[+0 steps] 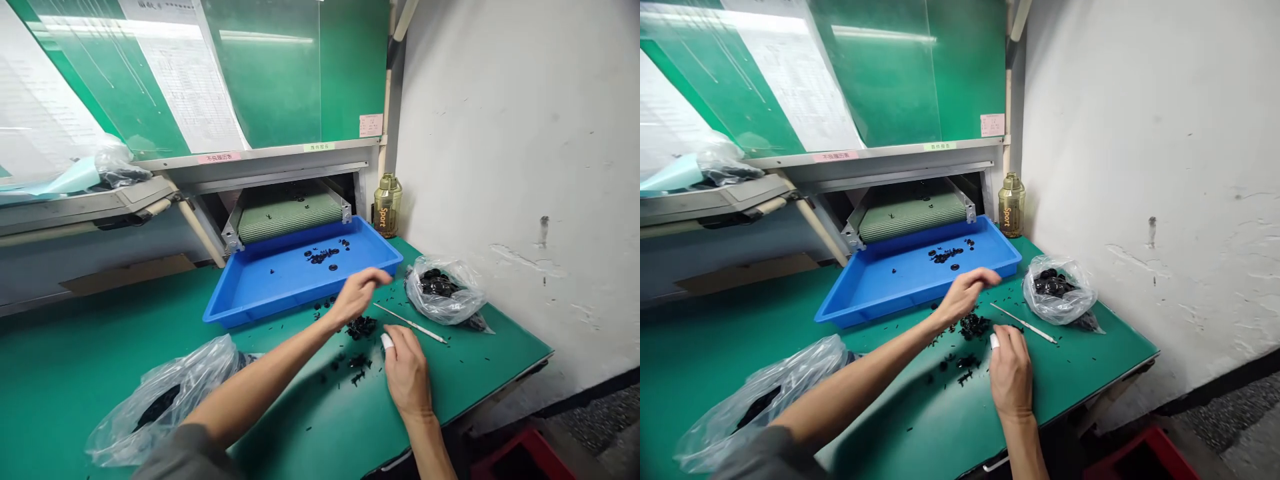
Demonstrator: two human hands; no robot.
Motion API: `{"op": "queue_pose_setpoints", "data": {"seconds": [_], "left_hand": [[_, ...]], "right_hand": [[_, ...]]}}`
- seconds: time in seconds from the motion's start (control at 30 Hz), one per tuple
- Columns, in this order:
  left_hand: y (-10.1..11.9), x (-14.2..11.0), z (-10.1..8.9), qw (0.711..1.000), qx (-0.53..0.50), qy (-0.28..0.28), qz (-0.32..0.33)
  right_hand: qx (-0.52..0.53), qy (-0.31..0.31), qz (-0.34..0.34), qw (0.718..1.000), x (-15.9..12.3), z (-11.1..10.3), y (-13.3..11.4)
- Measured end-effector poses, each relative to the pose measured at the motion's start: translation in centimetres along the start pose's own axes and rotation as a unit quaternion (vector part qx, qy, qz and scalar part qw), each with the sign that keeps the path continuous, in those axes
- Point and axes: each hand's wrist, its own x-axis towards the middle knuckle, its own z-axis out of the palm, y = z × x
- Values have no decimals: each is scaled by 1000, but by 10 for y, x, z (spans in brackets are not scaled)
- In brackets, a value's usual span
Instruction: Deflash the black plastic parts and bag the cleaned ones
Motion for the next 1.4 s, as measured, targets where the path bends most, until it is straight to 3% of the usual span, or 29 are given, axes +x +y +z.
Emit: {"op": "queue_pose_setpoints", "data": {"seconds": [0.1,0.17,0.23,0.33,0.4,0.47,0.53,0.6,0.7,0.77,0.87,1.03,1.17,1.4], "left_hand": [[-25,-71,-58,994,56,69,-65],[-33,-116,-82,985,99,90,-104],[-33,-151,-90,979,151,52,-124],[-26,-179,-85,975,177,-71,-116],[-24,-183,-77,968,184,-136,-102],[-24,-182,-72,966,178,-164,-92],[-26,-179,-70,974,129,-155,-107],[-26,-179,-69,976,9,-124,-176],[-26,-179,-65,923,-230,-77,-299],[-27,-179,-62,880,-337,-50,-331],[-31,-178,-61,842,-414,-10,-347],[-39,-181,-62,803,-489,19,-340],[-40,-183,-60,796,-517,27,-314],[-39,-182,-59,803,-513,17,-303]], "right_hand": [[-34,-25,-5,999,12,-6,10],[-69,-57,-5,996,25,-7,18],[-107,-96,-7,990,37,-6,24],[-159,-147,-9,976,48,-2,27],[-188,-168,-10,968,50,-1,25],[-209,-183,-17,960,50,-2,24],[-218,-198,-31,955,49,-4,24],[-220,-213,-45,951,48,-7,26],[-219,-223,-53,948,45,-13,25],[-220,-222,-56,948,39,-18,22],[-163,-201,-59,964,28,-29,12],[16,-176,-17,984,9,-42,-15],[60,-170,-6,984,-2,-43,-41],[86,-212,-62,972,-24,-36,-80]]}}
